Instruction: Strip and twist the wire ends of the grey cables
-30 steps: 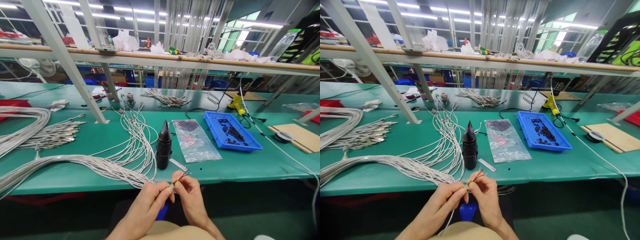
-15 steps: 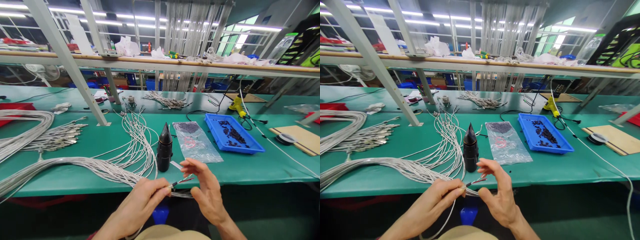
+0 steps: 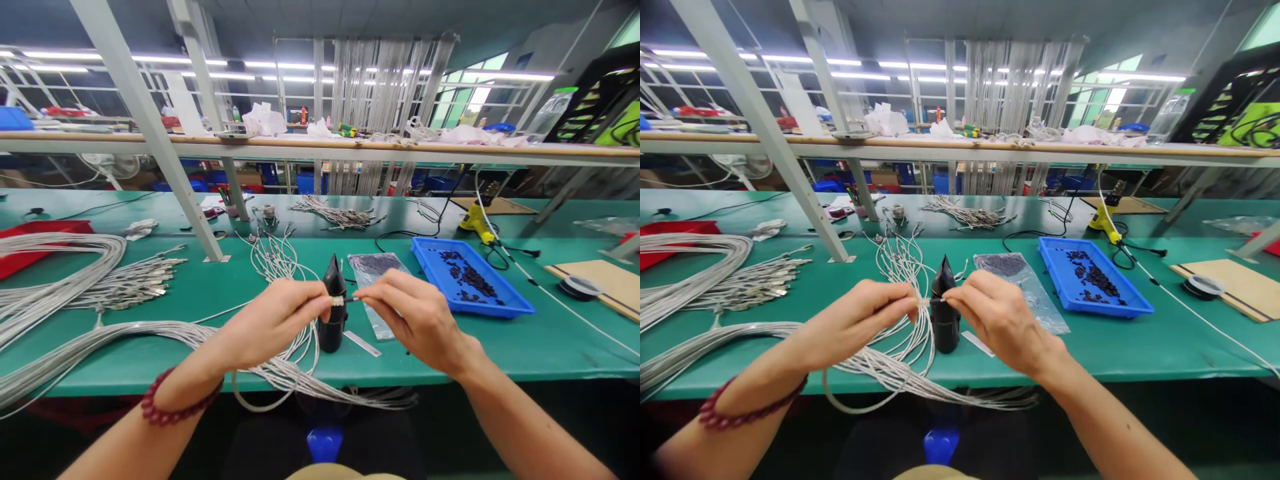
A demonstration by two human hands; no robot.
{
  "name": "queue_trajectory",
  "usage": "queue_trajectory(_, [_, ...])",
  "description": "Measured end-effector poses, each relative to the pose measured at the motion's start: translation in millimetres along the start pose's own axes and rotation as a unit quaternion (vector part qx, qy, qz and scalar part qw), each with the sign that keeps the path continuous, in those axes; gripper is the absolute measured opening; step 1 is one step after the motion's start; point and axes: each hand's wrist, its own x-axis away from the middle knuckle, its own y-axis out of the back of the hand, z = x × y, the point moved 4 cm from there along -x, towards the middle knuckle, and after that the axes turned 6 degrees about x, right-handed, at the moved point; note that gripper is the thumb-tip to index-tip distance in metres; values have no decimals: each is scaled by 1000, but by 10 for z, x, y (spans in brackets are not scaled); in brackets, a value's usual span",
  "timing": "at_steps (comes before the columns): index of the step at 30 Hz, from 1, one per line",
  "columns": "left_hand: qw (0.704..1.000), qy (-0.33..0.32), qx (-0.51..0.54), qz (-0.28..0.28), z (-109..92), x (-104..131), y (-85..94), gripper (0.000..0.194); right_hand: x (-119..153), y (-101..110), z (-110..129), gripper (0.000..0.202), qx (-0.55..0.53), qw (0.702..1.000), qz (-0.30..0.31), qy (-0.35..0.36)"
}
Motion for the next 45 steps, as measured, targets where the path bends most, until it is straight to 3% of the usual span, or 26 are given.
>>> queue_trajectory(3, [1000,-22,15,-7,47,-225,175,35,-180,-19,-219,11,-26,998,-28,-44])
queue_trajectory(6, [999,-4,47,-7,198,-432,285,37,-287,-112,-465,4,-71,992,-34,-104])
queue_trajectory(13, [994,38,96,18,589,-712,302,37,-323,-413,-789,11,-109,981,10,-161])
queue_trajectory(25, [991,43,127,17,804,-822,260,37,-255,-579,-886,13,-108,978,24,-177])
queue_trajectory(45, [994,36,101,-23,795,-831,265,34,-230,-618,-899,12,-94,980,32,-170])
